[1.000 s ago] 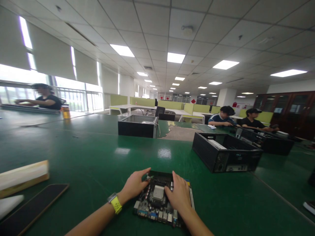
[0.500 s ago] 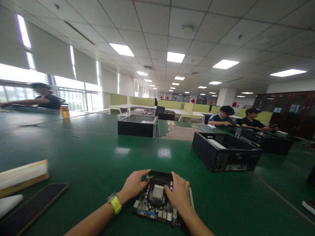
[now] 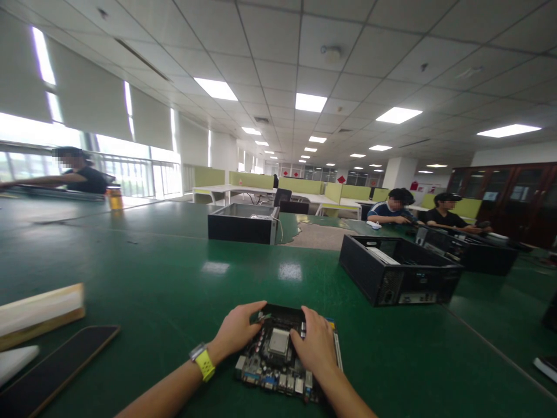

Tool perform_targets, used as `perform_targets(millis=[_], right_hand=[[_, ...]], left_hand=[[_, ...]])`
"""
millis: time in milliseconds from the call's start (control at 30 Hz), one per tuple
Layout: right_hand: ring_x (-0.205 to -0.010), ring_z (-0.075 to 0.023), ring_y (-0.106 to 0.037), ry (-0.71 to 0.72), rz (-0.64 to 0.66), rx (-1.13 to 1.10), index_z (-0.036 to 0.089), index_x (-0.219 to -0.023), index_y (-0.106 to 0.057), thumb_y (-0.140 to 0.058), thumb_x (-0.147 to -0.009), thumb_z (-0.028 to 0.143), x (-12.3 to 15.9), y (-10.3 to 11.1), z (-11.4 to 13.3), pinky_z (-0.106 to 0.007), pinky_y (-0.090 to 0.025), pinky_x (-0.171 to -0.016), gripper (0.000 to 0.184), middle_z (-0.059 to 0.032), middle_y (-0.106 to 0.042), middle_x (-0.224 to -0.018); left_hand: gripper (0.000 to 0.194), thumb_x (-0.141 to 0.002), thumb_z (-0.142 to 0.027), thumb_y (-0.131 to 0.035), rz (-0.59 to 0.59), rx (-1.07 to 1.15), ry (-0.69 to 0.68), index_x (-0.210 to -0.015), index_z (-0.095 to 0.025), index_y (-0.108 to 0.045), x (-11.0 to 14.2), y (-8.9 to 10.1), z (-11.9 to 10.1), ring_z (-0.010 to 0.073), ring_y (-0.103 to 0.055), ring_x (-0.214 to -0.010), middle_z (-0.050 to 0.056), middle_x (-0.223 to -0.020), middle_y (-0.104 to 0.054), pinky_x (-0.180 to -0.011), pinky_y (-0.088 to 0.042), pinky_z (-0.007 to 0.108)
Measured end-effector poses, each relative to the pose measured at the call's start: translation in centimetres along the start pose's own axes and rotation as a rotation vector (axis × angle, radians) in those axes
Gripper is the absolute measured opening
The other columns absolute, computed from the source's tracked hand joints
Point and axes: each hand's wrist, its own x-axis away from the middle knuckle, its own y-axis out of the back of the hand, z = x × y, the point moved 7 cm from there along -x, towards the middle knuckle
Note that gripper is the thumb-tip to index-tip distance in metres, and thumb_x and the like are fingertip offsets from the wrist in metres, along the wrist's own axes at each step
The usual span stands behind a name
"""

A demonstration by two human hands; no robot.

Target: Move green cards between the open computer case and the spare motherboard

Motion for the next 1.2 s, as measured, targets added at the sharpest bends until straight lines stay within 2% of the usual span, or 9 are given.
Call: perform_targets(millis=[400, 1200], right_hand=[[-0.119, -0.0255, -0.044, 0.045, -0.009, 0.010, 0.014, -0.131, -0.045, -0.048, -0.076, 0.040, 0.2, 0.1, 0.3, -0.034, -0.026, -0.102, 0.061, -0.0099, -0.051, -0.129], [-0.120, -0.0260, -0.043, 0.017, 0.013, 0.034, 0.018, -0.133, -0.042, -0.048, -0.076, 0.041, 0.3, 0.1, 0.3, -0.034, -0.027, -0.102, 0.062, -0.0092, -0.049, -0.131]], left_hand=[[0.050, -0.074, -0.028, -0.052, -0.005, -0.005, 0.010, -0.124, -0.026, -0.056, 0.1, -0.1, -0.2, 0.0198, -0.051, -0.116, -0.001, -0.127, -0.057, -0.101, -0.036, 0.030], [0.054, -0.072, -0.023, -0.051, -0.001, -0.005, -0.019, -0.126, -0.025, -0.055, 0.6, 0.1, -1.0, 0.0182, -0.048, -0.120, -0.002, -0.132, -0.052, -0.104, -0.033, 0.030]])
